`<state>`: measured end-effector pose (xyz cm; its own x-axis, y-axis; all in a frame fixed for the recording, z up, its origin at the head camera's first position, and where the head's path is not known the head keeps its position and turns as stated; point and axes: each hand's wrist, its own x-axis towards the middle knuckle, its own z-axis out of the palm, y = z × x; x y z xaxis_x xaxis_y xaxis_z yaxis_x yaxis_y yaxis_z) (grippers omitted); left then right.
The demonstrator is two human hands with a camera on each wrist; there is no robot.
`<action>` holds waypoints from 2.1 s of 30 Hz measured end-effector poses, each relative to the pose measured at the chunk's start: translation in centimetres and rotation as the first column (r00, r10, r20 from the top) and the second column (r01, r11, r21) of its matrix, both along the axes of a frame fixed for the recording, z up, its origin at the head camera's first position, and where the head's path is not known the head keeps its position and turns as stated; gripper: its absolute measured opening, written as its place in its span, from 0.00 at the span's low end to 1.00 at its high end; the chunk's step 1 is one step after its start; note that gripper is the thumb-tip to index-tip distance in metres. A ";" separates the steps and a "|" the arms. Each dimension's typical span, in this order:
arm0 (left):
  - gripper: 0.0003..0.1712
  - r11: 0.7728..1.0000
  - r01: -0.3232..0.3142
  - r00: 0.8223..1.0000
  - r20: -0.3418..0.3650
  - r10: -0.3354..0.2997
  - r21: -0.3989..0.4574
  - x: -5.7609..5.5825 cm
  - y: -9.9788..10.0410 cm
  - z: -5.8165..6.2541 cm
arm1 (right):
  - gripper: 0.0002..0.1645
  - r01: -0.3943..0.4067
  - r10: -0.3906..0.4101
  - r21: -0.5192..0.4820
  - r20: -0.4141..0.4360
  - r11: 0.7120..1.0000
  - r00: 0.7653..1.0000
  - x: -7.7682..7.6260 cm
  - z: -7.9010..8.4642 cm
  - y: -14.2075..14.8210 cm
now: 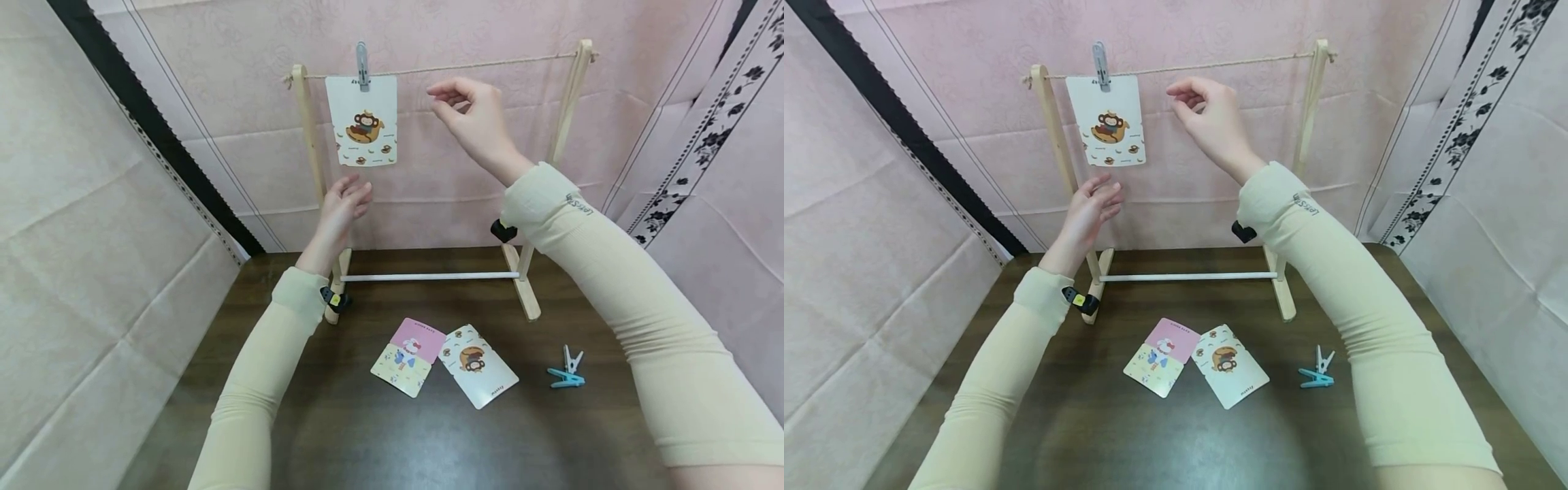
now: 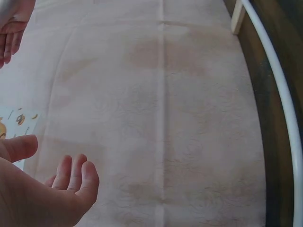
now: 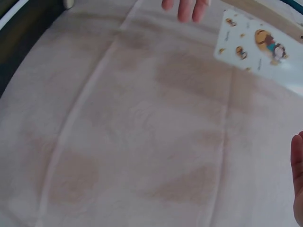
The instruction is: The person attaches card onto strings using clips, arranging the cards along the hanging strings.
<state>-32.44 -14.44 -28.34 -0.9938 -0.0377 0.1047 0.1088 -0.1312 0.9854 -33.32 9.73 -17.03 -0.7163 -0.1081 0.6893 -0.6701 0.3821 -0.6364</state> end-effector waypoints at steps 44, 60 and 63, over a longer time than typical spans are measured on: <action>0.30 0.898 0.224 0.974 0.115 -0.195 -0.379 4.4 1.3 -6.5 | 0.18 0.177 -0.197 0.145 0.135 0.973 0.971 3.1 -11.6 15.0; 0.30 0.810 0.305 0.952 0.182 -0.246 -0.500 5.9 1.3 -9.7 | 0.16 0.204 -0.251 0.222 0.207 0.953 0.946 5.1 -16.5 17.8; 0.30 0.798 0.314 0.949 0.199 -0.245 -0.514 6.2 1.2 -10.2 | 0.15 0.198 -0.253 0.245 0.220 0.949 0.942 5.4 -17.7 18.0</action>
<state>-26.25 -13.23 -38.56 -0.9583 0.2710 -0.0911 0.0294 0.4105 0.9114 -27.97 27.75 -34.75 -0.8831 -0.0506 0.4664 -0.3830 0.6517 -0.6547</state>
